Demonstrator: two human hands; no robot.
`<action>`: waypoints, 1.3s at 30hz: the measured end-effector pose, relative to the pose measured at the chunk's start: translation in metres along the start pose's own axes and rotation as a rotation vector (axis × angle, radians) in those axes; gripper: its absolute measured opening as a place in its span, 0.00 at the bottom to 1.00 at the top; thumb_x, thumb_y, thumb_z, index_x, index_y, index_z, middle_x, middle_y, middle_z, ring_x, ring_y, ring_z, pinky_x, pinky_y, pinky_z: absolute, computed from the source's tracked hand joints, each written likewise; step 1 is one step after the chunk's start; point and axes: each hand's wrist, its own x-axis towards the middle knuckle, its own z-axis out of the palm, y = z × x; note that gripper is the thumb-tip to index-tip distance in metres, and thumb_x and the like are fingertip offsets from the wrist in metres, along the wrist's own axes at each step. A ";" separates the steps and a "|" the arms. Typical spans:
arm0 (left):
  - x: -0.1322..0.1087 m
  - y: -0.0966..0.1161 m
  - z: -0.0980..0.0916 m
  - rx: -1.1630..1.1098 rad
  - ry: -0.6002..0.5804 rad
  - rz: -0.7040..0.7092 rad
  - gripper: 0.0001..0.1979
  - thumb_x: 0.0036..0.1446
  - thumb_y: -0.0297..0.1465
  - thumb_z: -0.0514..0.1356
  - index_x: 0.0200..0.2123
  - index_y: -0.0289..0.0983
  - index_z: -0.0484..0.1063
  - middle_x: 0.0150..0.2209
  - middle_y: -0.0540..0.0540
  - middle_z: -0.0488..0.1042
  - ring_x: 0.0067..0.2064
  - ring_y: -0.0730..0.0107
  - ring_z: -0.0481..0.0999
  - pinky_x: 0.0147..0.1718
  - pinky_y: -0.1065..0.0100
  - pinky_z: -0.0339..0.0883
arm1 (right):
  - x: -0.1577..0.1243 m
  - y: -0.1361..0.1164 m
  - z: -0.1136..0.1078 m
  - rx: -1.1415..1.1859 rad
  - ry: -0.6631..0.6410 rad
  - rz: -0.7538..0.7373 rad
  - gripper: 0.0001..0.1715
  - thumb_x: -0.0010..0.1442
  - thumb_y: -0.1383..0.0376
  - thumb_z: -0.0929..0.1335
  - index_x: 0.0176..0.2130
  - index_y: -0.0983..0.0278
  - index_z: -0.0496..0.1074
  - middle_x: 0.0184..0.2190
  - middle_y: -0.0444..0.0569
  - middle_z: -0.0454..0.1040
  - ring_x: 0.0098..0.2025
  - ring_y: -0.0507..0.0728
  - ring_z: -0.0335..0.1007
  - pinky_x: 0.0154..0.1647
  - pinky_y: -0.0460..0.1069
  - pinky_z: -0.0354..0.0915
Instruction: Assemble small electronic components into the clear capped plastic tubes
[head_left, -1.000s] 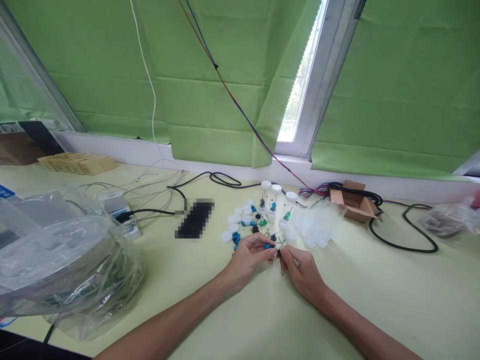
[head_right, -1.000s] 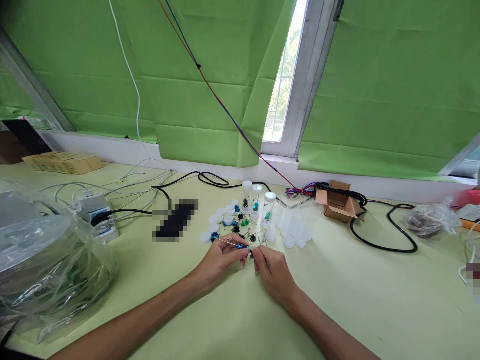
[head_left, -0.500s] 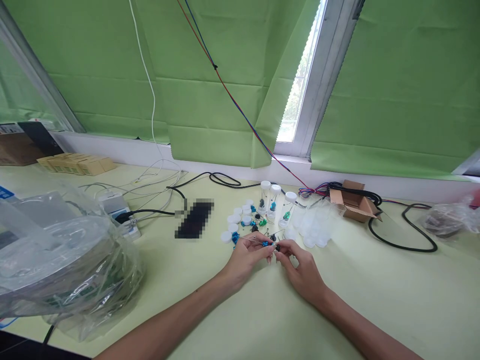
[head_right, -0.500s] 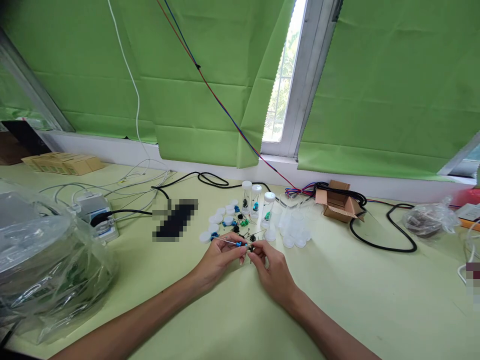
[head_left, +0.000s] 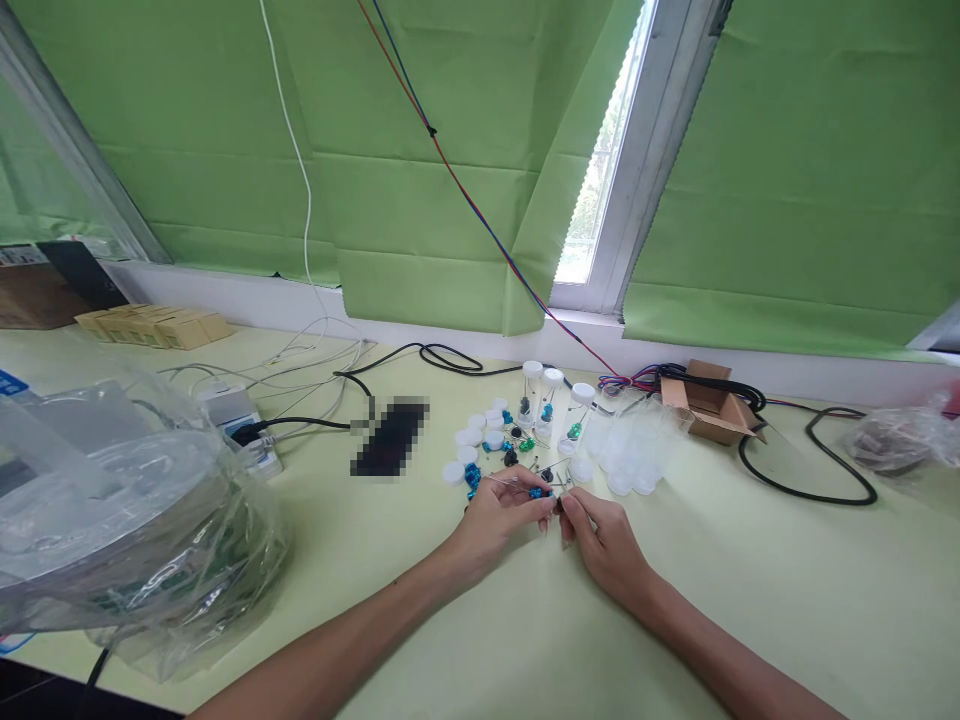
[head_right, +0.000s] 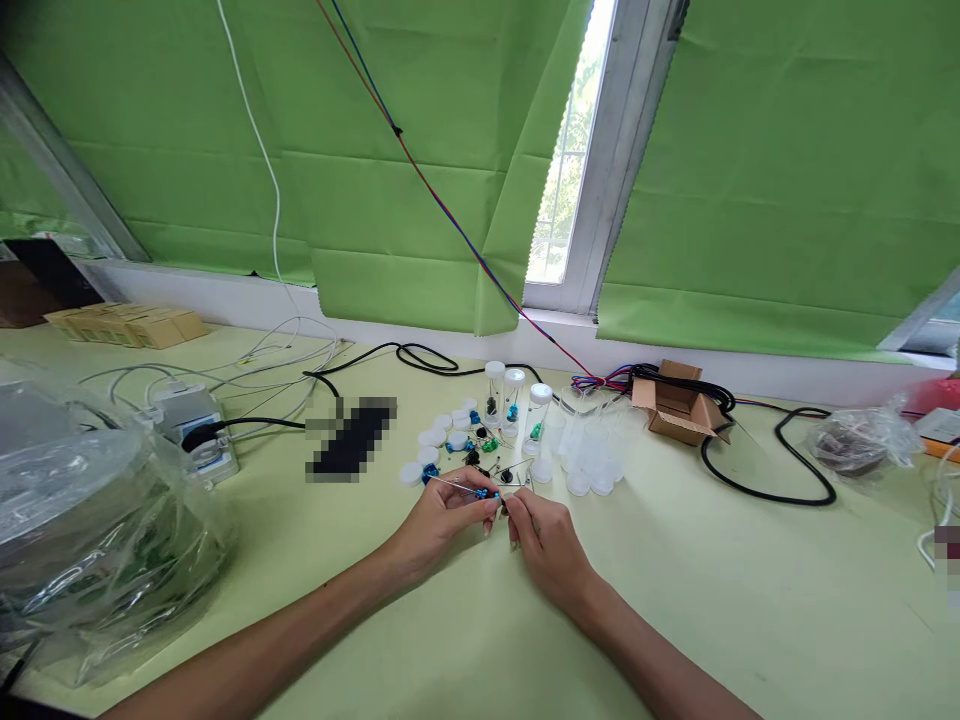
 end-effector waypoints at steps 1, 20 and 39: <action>0.000 0.000 0.000 0.003 0.002 -0.001 0.10 0.50 0.32 0.69 0.35 0.35 0.75 0.28 0.50 0.74 0.28 0.75 0.73 0.34 0.69 0.66 | 0.000 0.000 0.000 0.000 0.002 0.001 0.26 0.71 0.60 0.55 0.24 0.63 0.63 0.20 0.43 0.66 0.23 0.50 0.61 0.29 0.46 0.57; 0.001 0.002 0.001 -0.093 0.052 -0.010 0.09 0.49 0.31 0.70 0.33 0.36 0.75 0.26 0.51 0.73 0.28 0.74 0.72 0.34 0.68 0.65 | -0.002 -0.001 0.002 0.086 0.064 -0.006 0.10 0.67 0.62 0.62 0.47 0.63 0.65 0.25 0.43 0.71 0.28 0.54 0.69 0.28 0.47 0.63; 0.001 0.002 0.003 -0.059 0.018 -0.017 0.10 0.48 0.31 0.70 0.34 0.35 0.77 0.24 0.50 0.75 0.28 0.72 0.73 0.36 0.67 0.66 | -0.001 -0.002 0.001 -0.017 0.062 0.021 0.25 0.71 0.59 0.55 0.26 0.62 0.66 0.17 0.41 0.64 0.20 0.50 0.60 0.24 0.46 0.58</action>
